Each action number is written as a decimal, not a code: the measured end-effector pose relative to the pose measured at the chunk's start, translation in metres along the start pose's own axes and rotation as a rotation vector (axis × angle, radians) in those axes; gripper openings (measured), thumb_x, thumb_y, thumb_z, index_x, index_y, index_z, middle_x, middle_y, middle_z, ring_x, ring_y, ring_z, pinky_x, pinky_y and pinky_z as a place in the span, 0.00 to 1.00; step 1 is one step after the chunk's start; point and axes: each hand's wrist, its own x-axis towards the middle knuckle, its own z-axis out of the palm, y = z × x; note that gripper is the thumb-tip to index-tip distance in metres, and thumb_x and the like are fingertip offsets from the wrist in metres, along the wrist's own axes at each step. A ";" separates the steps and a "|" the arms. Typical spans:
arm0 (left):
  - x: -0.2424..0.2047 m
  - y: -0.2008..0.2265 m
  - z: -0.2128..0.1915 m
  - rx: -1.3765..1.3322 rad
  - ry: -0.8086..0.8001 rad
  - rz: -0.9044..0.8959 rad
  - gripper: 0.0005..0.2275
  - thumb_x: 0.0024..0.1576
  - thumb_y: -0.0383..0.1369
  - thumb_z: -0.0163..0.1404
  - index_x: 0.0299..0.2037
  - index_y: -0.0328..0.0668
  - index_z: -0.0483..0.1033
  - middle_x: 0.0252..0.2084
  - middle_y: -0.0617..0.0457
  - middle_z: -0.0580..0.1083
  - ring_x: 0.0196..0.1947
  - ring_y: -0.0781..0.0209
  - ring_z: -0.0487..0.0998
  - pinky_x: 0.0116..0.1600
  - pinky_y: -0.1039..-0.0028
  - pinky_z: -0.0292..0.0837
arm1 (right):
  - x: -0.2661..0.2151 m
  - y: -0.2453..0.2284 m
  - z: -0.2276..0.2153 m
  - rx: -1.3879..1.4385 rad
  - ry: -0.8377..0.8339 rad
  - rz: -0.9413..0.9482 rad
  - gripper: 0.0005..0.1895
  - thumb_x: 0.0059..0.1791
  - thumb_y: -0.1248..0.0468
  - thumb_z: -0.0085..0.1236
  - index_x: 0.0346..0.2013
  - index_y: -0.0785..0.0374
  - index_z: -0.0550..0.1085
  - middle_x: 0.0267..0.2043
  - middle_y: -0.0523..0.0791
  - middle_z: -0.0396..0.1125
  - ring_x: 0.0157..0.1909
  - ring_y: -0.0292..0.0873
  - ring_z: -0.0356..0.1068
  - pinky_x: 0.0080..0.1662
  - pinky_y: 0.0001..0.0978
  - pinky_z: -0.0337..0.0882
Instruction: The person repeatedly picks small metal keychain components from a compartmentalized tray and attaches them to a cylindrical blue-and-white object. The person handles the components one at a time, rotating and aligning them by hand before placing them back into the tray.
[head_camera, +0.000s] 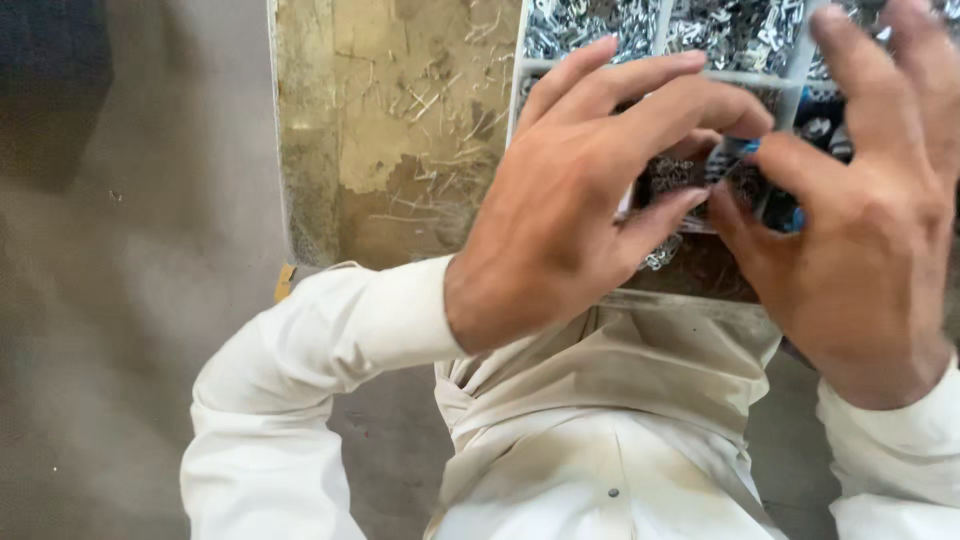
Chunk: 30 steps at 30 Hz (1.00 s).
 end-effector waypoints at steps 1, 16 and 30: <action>0.013 -0.003 0.003 0.011 -0.016 0.026 0.16 0.58 0.25 0.59 0.54 0.47 0.73 0.51 0.56 0.79 0.69 0.51 0.69 0.78 0.52 0.47 | 0.002 -0.004 0.004 0.014 0.017 0.023 0.12 0.45 0.68 0.76 0.41 0.66 0.83 0.67 0.58 0.66 0.73 0.60 0.58 0.70 0.48 0.63; 0.030 -0.025 0.010 -0.022 -0.141 -0.001 0.17 0.56 0.28 0.63 0.54 0.51 0.74 0.53 0.64 0.77 0.68 0.62 0.70 0.83 0.54 0.40 | -0.014 -0.006 0.020 0.648 0.132 0.471 0.09 0.53 0.69 0.70 0.46 0.65 0.79 0.65 0.51 0.68 0.71 0.47 0.62 0.72 0.38 0.61; 0.030 -0.027 0.011 -0.044 -0.135 0.005 0.18 0.54 0.29 0.64 0.53 0.52 0.73 0.52 0.64 0.77 0.67 0.61 0.70 0.83 0.54 0.41 | -0.016 -0.011 0.027 0.711 0.186 0.480 0.10 0.56 0.66 0.69 0.45 0.68 0.76 0.64 0.52 0.66 0.69 0.47 0.62 0.72 0.38 0.60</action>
